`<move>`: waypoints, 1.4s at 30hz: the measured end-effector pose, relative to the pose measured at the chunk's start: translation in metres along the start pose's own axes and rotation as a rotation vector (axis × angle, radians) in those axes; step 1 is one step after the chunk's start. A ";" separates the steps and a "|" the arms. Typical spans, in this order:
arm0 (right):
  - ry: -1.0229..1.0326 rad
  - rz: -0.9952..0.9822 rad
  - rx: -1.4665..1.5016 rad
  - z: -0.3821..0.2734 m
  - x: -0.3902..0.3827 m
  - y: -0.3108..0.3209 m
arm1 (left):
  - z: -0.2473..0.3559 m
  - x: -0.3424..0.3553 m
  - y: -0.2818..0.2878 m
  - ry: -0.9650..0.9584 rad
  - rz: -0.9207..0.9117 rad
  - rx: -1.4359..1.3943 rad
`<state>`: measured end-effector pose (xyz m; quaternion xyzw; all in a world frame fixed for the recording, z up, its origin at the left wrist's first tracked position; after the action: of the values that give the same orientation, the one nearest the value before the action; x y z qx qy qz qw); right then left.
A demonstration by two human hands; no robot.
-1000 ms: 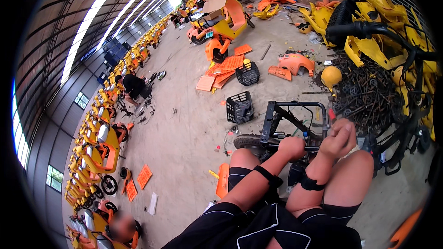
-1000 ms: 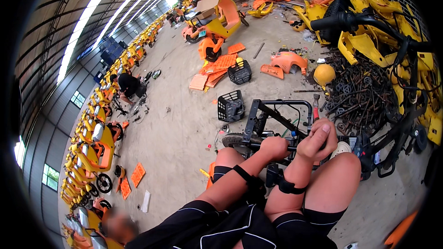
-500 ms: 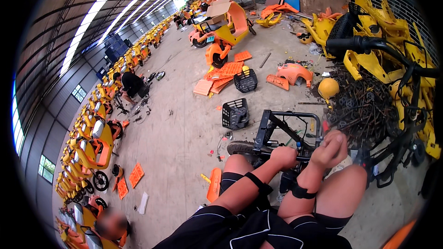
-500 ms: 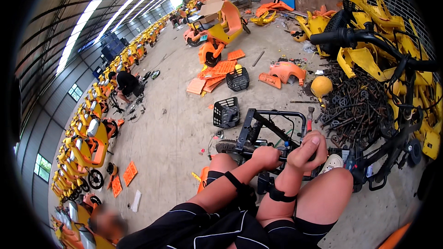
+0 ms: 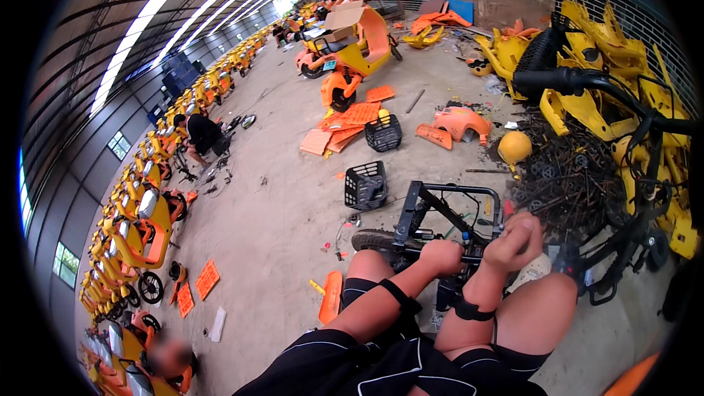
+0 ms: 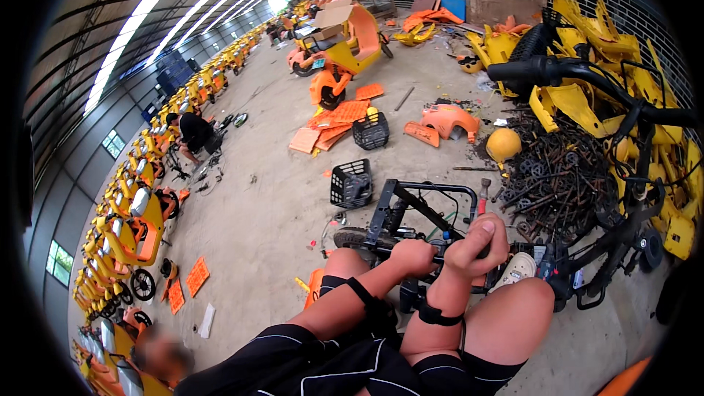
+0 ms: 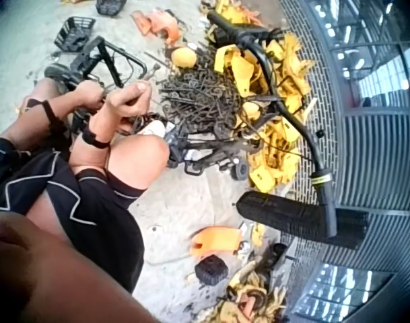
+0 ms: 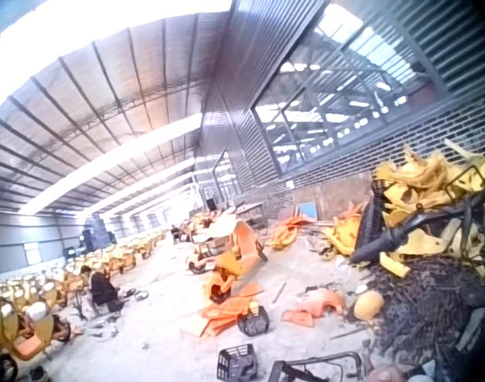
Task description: The person uses a hammer to strike a component on a motorcycle frame, then uses a power drill to drive fasteners into the frame.
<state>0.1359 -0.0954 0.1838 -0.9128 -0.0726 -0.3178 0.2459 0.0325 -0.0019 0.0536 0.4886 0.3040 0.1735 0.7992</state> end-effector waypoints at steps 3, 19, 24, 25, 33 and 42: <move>-0.004 0.023 -0.023 0.004 0.002 0.001 | -0.002 0.005 -0.004 -0.045 0.045 0.005; 0.084 0.179 0.118 0.004 -0.012 0.004 | -0.005 0.005 -0.005 -0.005 0.013 0.016; 0.037 0.194 0.074 0.003 -0.018 0.007 | -0.002 0.001 -0.004 -0.007 0.004 0.007; 0.026 0.190 0.065 0.002 -0.020 0.007 | -0.004 0.001 -0.009 -0.006 0.001 0.006; 0.058 0.175 0.080 0.000 -0.021 0.000 | -0.008 0.012 -0.004 -0.002 0.001 0.009; 0.110 -0.070 0.000 0.000 -0.031 0.011 | -0.009 0.003 -0.010 -0.035 0.038 -0.021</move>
<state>0.1141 -0.1039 0.1604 -0.8908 -0.0912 -0.3759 0.2384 0.0293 0.0013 0.0410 0.4889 0.2791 0.1831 0.8059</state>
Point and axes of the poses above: each hand's wrist, its own x-axis towards the middle knuckle, its own y-axis out of the back of the hand, z = x × y, the point moved 3 cm from there along x, towards the middle knuckle, and after that the axes turned 9 degrees about -x, right-handed, at the moved point
